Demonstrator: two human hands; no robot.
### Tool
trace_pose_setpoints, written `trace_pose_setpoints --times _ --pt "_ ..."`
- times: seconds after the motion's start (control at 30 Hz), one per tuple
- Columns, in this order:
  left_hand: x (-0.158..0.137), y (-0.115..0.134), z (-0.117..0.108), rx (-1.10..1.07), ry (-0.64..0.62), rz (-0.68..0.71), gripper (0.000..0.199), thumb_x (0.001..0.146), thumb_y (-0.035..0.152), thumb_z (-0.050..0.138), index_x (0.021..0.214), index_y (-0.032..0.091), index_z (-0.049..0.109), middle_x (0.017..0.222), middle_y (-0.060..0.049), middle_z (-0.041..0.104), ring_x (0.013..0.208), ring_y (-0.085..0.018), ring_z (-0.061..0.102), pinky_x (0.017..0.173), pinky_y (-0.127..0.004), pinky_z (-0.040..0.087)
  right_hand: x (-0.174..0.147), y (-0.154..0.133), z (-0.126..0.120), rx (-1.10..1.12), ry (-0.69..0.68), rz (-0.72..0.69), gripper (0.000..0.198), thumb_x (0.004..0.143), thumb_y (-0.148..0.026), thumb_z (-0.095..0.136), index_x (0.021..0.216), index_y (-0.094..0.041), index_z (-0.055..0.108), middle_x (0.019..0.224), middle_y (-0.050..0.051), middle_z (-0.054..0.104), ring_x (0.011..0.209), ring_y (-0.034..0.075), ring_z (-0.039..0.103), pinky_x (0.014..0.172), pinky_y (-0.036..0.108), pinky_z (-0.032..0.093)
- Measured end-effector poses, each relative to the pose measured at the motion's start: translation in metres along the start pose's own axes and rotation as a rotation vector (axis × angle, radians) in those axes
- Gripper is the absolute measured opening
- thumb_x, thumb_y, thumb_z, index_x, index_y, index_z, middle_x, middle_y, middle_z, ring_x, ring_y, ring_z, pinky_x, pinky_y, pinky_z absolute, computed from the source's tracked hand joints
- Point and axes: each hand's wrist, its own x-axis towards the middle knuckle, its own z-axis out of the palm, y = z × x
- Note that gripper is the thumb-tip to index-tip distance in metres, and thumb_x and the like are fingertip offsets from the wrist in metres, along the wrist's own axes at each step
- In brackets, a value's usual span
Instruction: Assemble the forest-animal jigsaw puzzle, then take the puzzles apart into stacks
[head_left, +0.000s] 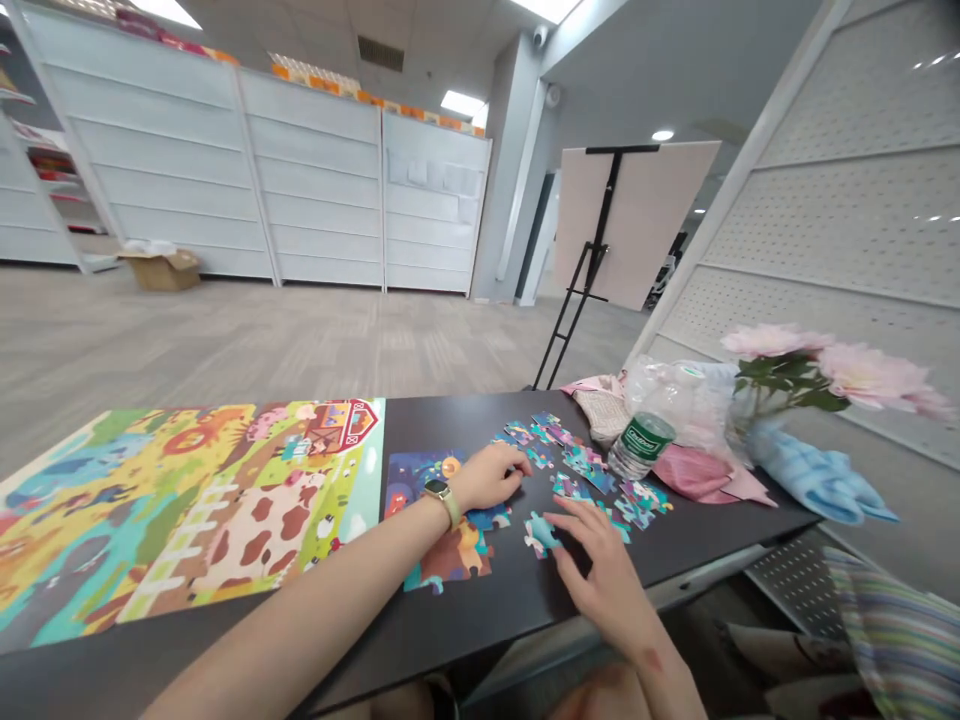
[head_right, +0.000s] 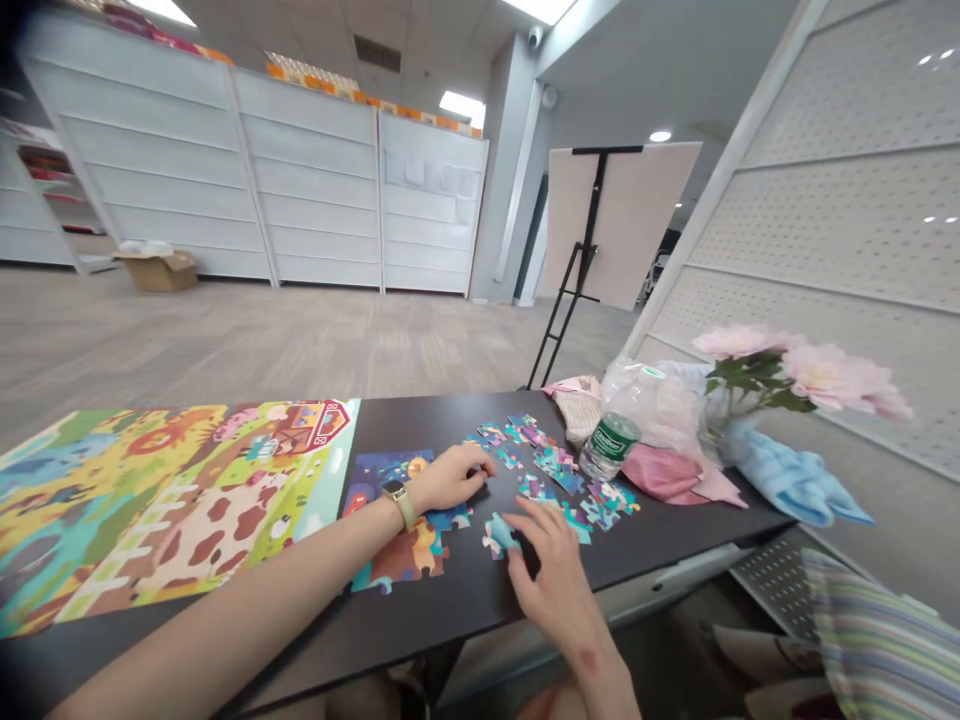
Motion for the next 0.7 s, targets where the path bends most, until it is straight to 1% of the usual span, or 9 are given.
trace_pose_setpoints --times 0.07,0.13,0.27,0.37,0.43,0.5,0.57,0.63,0.7 --pt "0.0 0.001 0.0 -0.027 0.009 -0.02 0.024 0.079 0.008 0.055 0.09 0.022 0.072 0.091 -0.002 0.072 0.091 -0.021 0.063 0.091 -0.032 0.046 -0.002 -0.01 0.001 0.02 -0.093 -0.031 0.036 0.084 -0.023 0.053 0.117 -0.028 0.068 0.131 0.006 0.065 0.128 0.029 0.051 0.109 0.052 0.036" --pt "0.001 0.001 0.001 -0.066 0.027 -0.048 0.023 0.078 0.008 0.056 0.088 0.021 0.072 0.09 -0.002 0.072 0.09 -0.02 0.064 0.09 -0.031 0.047 -0.003 -0.013 0.001 0.031 -0.125 -0.019 0.035 0.083 -0.022 0.054 0.113 -0.028 0.069 0.126 0.006 0.068 0.124 0.029 0.055 0.108 0.052 0.038" --pt "0.008 -0.012 0.0 -0.17 0.148 -0.157 0.02 0.081 0.011 0.054 0.088 0.018 0.071 0.088 -0.002 0.073 0.084 -0.017 0.066 0.08 -0.027 0.051 -0.003 -0.004 -0.001 0.05 -0.116 0.013 0.029 0.084 -0.022 0.055 0.108 -0.027 0.069 0.121 0.006 0.07 0.119 0.027 0.058 0.105 0.05 0.04" --pt "0.014 -0.026 -0.002 -0.229 0.283 -0.266 0.021 0.086 0.014 0.049 0.095 0.015 0.068 0.086 -0.005 0.073 0.076 -0.016 0.067 0.069 -0.025 0.052 -0.002 0.007 -0.003 0.027 -0.085 0.036 0.028 0.083 -0.02 0.054 0.105 -0.027 0.07 0.118 0.005 0.071 0.117 0.027 0.059 0.102 0.049 0.042" --pt "0.016 -0.033 -0.003 -0.252 0.349 -0.314 0.02 0.088 0.016 0.049 0.1 0.014 0.065 0.086 -0.006 0.072 0.074 -0.015 0.068 0.065 -0.023 0.051 -0.001 0.012 -0.002 -0.007 -0.051 0.07 0.028 0.083 -0.019 0.052 0.102 -0.026 0.071 0.116 0.006 0.072 0.115 0.027 0.06 0.098 0.048 0.045" --pt "0.018 -0.037 -0.003 -0.26 0.39 -0.338 0.02 0.088 0.017 0.051 0.103 0.014 0.064 0.087 -0.007 0.072 0.077 -0.016 0.069 0.065 -0.022 0.052 -0.001 0.012 0.0 -0.041 -0.006 0.094 0.027 0.085 -0.021 0.05 0.101 -0.026 0.071 0.116 0.006 0.072 0.116 0.028 0.06 0.096 0.047 0.046" --pt "0.018 -0.035 -0.003 -0.244 0.406 -0.346 0.021 0.086 0.014 0.051 0.104 0.014 0.064 0.09 -0.008 0.073 0.081 -0.017 0.07 0.069 -0.024 0.053 -0.002 0.009 0.003 -0.08 0.029 0.108 0.027 0.089 -0.026 0.05 0.105 -0.026 0.071 0.12 0.006 0.071 0.12 0.028 0.057 0.099 0.048 0.044" --pt "0.016 -0.03 -0.004 -0.201 0.395 -0.34 0.025 0.083 0.01 0.05 0.102 0.015 0.065 0.094 -0.008 0.073 0.085 -0.018 0.07 0.075 -0.028 0.054 -0.003 0.004 0.008 -0.129 0.042 0.118 0.029 0.091 -0.03 0.05 0.112 -0.027 0.07 0.125 0.006 0.069 0.125 0.029 0.054 0.103 0.049 0.042" --pt "0.013 -0.022 -0.003 -0.131 0.363 -0.314 0.028 0.08 0.008 0.05 0.102 0.017 0.066 0.1 -0.007 0.072 0.093 -0.02 0.068 0.085 -0.033 0.053 -0.005 0.0 0.011 -0.181 0.064 0.151 0.034 0.091 -0.03 0.05 0.12 -0.026 0.068 0.132 0.006 0.065 0.128 0.029 0.051 0.106 0.049 0.04"
